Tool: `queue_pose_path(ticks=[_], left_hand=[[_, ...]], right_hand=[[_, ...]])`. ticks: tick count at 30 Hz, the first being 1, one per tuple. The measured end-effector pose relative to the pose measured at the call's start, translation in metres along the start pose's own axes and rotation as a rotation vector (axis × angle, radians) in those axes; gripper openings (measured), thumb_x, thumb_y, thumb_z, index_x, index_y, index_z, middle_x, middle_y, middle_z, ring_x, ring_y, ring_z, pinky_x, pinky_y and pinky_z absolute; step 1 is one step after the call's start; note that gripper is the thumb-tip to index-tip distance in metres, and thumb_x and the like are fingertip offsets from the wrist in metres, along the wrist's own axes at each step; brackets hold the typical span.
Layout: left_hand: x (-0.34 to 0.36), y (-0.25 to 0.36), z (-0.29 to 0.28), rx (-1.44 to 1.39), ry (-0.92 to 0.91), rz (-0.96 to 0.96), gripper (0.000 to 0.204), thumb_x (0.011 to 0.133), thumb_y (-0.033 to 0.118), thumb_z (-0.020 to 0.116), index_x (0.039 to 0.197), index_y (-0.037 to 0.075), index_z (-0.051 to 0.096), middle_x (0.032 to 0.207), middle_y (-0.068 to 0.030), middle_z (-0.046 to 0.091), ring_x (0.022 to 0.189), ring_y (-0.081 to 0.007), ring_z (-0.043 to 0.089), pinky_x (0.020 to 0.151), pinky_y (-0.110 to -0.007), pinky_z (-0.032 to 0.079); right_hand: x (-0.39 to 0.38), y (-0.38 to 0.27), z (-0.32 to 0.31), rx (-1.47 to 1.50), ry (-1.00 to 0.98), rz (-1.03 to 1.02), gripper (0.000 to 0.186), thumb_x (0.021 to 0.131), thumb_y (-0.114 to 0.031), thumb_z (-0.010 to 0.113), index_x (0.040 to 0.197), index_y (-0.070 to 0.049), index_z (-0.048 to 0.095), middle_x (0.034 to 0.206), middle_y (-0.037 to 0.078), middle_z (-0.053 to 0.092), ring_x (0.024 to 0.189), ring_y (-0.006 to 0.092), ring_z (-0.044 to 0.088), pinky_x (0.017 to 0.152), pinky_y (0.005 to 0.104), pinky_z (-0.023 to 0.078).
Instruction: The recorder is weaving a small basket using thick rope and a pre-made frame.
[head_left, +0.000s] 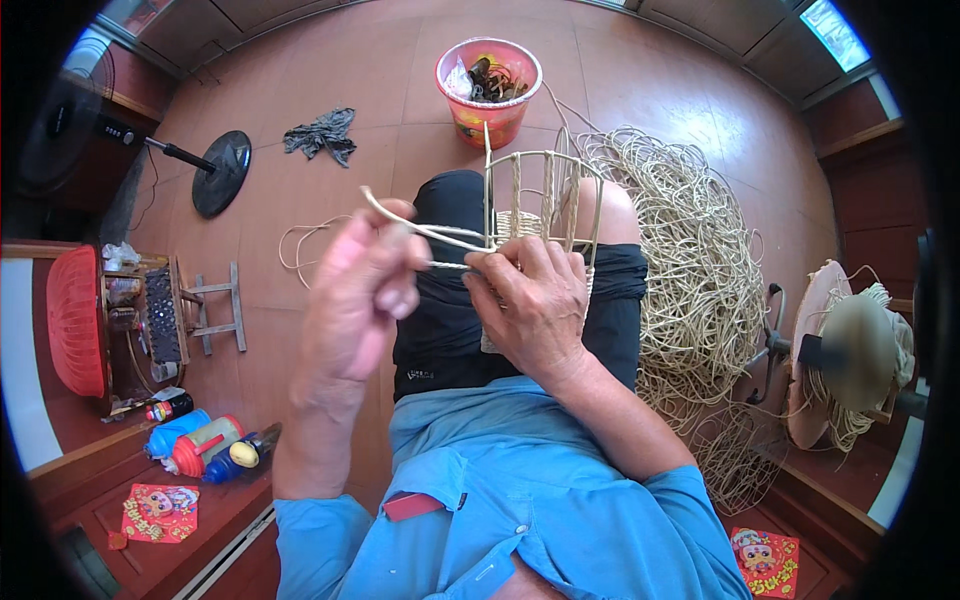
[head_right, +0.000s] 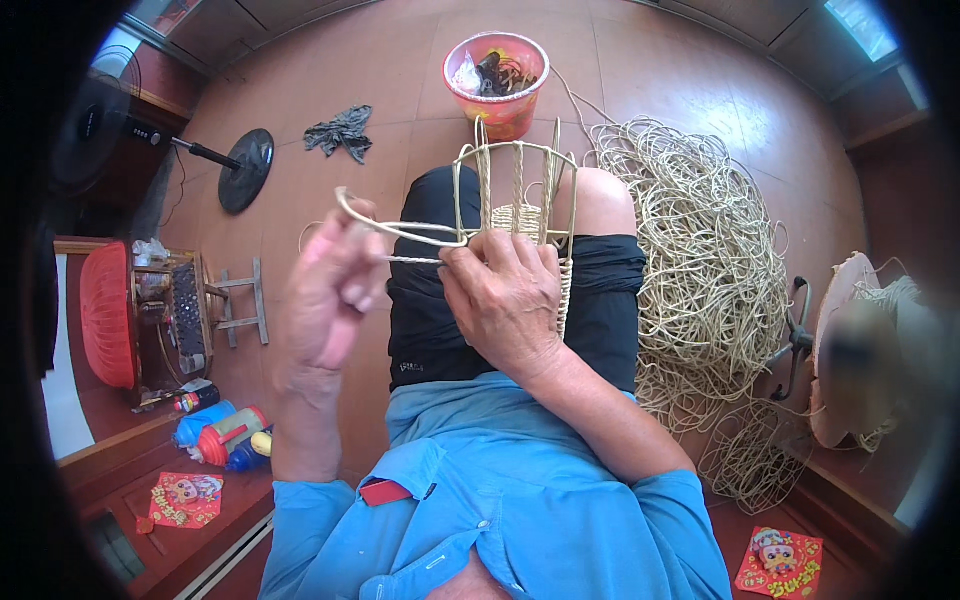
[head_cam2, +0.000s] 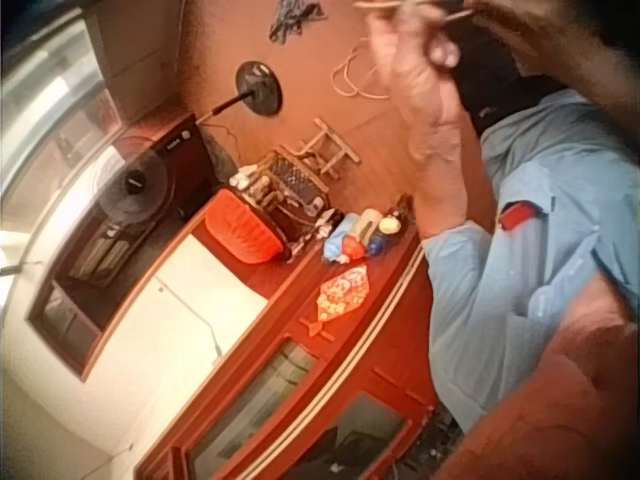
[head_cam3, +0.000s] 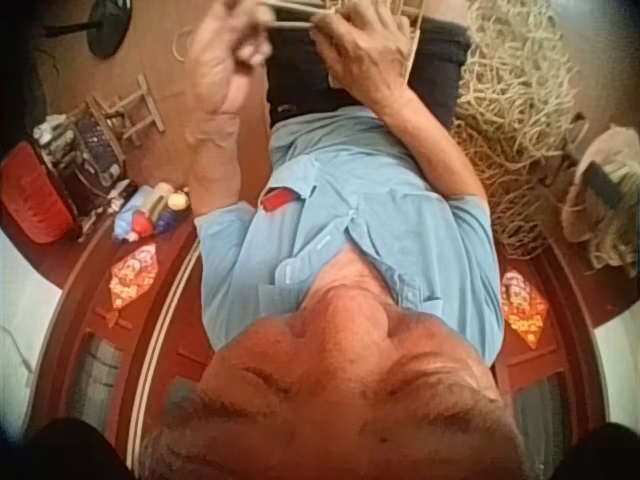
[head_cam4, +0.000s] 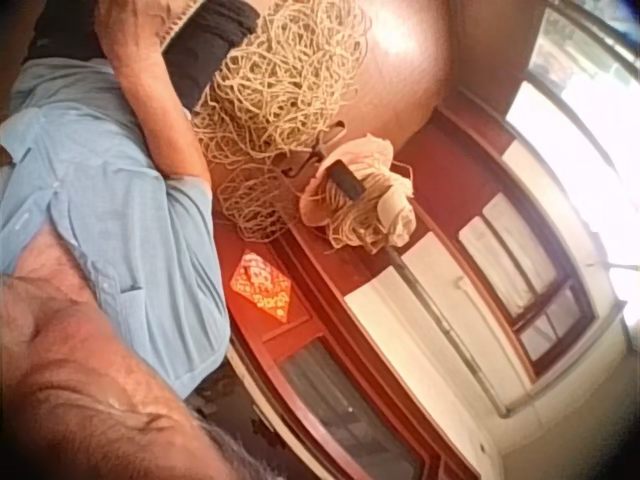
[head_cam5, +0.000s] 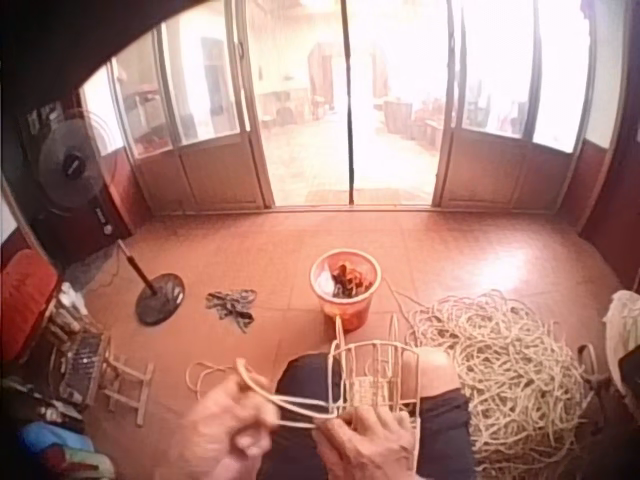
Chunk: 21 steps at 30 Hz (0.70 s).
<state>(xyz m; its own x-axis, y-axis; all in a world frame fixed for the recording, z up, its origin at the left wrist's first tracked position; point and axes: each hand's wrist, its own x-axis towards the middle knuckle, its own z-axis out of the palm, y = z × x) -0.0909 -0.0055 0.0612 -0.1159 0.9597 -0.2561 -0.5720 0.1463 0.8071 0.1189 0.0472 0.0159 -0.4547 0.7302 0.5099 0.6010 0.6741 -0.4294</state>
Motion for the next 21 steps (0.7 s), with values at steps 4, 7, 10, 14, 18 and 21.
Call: queue_pose_path(ticks=[4, 7, 10, 14, 18, 21], left_hand=[[-0.010, 0.048, -0.102, -0.026, 0.247, 0.123, 0.037, 0.114, 0.027, 0.065, 0.143, 0.006, 0.063, 0.073, 0.0101, 0.041, 0.061, -0.0018, 0.038, 0.070, -0.024, 0.040], [-0.028, 0.091, -0.234, -0.019, 0.532, 0.053, 0.031, 0.112, 0.031, 0.068, 0.135, 0.009, 0.068, 0.067, 0.0110, 0.039, 0.060, -0.0043, 0.037, 0.070, -0.027, 0.038], [-0.092, 0.132, -0.367, -0.124, 0.830, -0.009, 0.016, 0.112, 0.033, 0.068, 0.115, 0.018, 0.072, 0.060, 0.0117, 0.039, 0.051, -0.0066, 0.032, 0.059, -0.026, 0.030], [-0.174, 0.165, -0.470, 0.214, 1.493, 0.027, 0.021, 0.108, 0.038, 0.069, 0.098, 0.020, 0.069, 0.055, 0.0083, 0.044, 0.045, -0.0077, 0.041, 0.044, -0.028, 0.034], [-0.122, 0.113, -0.416, 1.118, 0.953, 0.121, 0.025, 0.106, 0.030, 0.071, 0.116, 0.007, 0.072, 0.088, -0.0014, 0.068, 0.077, -0.0116, 0.063, 0.069, -0.029, 0.050], [-0.046, 0.031, -0.271, 0.913, 0.429, 0.103, 0.037, 0.107, 0.020, 0.069, 0.140, 0.004, 0.070, 0.127, -0.0053, 0.074, 0.102, -0.0105, 0.067, 0.081, -0.029, 0.057]], right_hand=[[-0.002, 0.006, -0.001, 0.069, -0.005, 0.037, 0.013, 0.088, -0.023, 0.085, 0.096, -0.019, 0.075, 0.093, -0.001, 0.061, 0.087, 0.0217, 0.062, 0.080, 0.0393, 0.042], [-0.004, 0.009, 0.000, 0.125, 0.014, 0.043, 0.012, 0.089, -0.023, 0.084, 0.094, -0.019, 0.074, 0.092, -0.001, 0.061, 0.087, 0.0209, 0.062, 0.080, 0.0396, 0.042], [-0.004, 0.011, -0.001, 0.150, 0.055, 0.061, 0.011, 0.090, -0.021, 0.084, 0.094, -0.017, 0.074, 0.090, -0.001, 0.063, 0.087, 0.0217, 0.065, 0.079, 0.0399, 0.043], [-0.002, 0.014, -0.003, 0.212, 0.101, 0.080, 0.011, 0.091, -0.020, 0.084, 0.095, -0.015, 0.074, 0.089, 0.002, 0.064, 0.083, 0.0235, 0.067, 0.076, 0.0390, 0.046], [0.000, 0.017, -0.005, 0.255, 0.107, 0.116, 0.011, 0.092, -0.019, 0.084, 0.096, -0.014, 0.074, 0.090, 0.003, 0.065, 0.080, 0.0249, 0.067, 0.073, 0.0389, 0.048], [0.001, 0.021, -0.006, 0.242, 0.074, 0.102, 0.013, 0.093, -0.018, 0.084, 0.098, -0.012, 0.074, 0.091, 0.004, 0.066, 0.079, 0.0267, 0.067, 0.071, 0.0406, 0.050]])
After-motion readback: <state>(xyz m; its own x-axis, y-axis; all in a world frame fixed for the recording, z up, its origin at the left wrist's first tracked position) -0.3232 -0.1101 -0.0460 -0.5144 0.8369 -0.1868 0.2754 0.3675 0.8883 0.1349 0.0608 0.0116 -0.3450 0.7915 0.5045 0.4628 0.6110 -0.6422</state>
